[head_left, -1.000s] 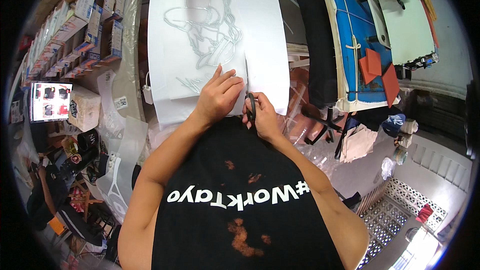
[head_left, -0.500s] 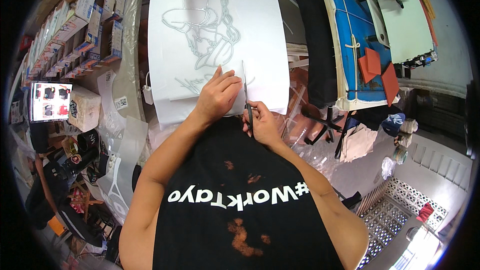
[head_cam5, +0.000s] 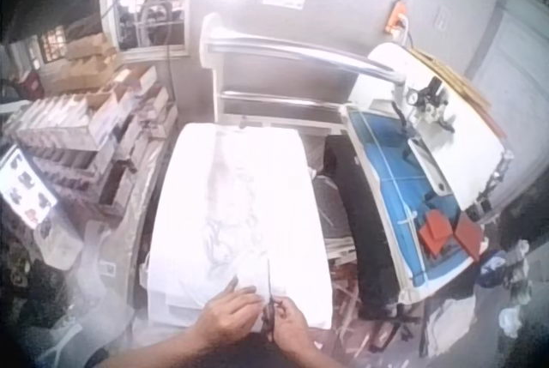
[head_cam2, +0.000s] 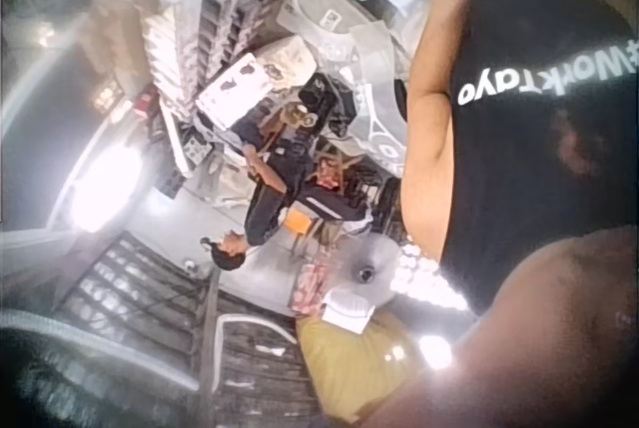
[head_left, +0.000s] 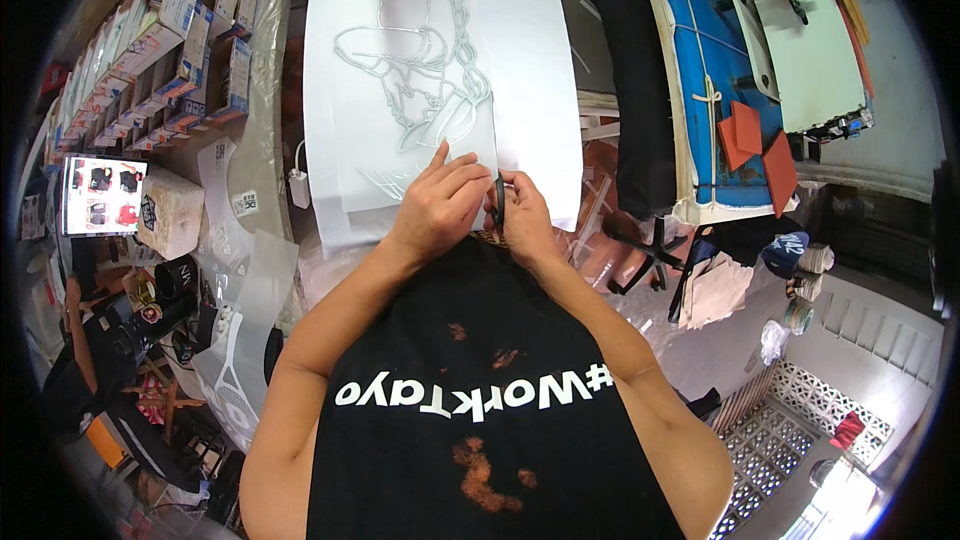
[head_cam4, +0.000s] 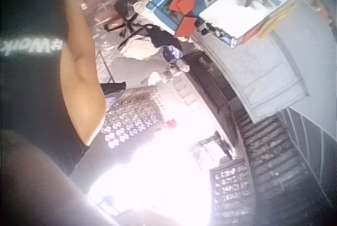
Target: The person prepares shirts for printing by aligning them on a heat press and trimming designs with scissors.
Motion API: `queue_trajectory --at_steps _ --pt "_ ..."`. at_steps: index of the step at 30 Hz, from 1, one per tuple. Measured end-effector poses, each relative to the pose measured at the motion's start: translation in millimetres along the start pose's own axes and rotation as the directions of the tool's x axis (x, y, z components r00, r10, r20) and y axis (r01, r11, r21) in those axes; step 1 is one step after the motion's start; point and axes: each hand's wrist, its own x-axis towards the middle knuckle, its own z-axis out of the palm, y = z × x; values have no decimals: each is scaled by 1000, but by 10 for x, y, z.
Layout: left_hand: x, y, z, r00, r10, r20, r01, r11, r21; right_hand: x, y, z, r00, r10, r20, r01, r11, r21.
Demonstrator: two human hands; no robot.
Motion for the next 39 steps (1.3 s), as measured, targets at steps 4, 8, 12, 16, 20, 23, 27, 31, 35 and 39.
queue_trajectory --at_steps 4,8,12,16,20,23,27,31,35,39 --pt "-23 6 -1 1000 -2 -4 2 1000 8 -3 -19 19 1000 -11 -16 11 999 -37" --pt "8 107 -95 1000 2 13 -2 1000 2 154 -71 -6 999 14 -51 -15 1000 -16" --pt "5 158 -155 1000 -9 0 9 1000 -3 204 -102 -23 1000 -1 -18 0 998 -59" --pt "-17 176 -207 1000 -2 4 2 1000 -1 216 -177 22 1000 -10 -30 8 997 -78" --pt "-84 259 -342 999 36 10 -36 999 13 340 -373 89 999 10 -35 -12 997 -70" --pt "-96 337 -443 999 -39 19 40 999 -28 377 -357 72 999 21 -37 -22 999 -33" --pt "-68 437 -856 950 -275 146 300 935 -191 149 -336 -108 994 15 -107 -23 997 -78" --pt "174 460 -1820 907 -382 179 402 911 -93 -171 72 -1122 893 -260 -367 59 876 -479" --pt "782 -43 -2292 991 -40 -128 90 908 410 -500 -60 -1334 738 -520 -430 68 691 -719" --pt "1565 -756 -2018 979 180 -96 -130 914 383 -374 -108 -1113 803 -485 -347 182 753 -633"
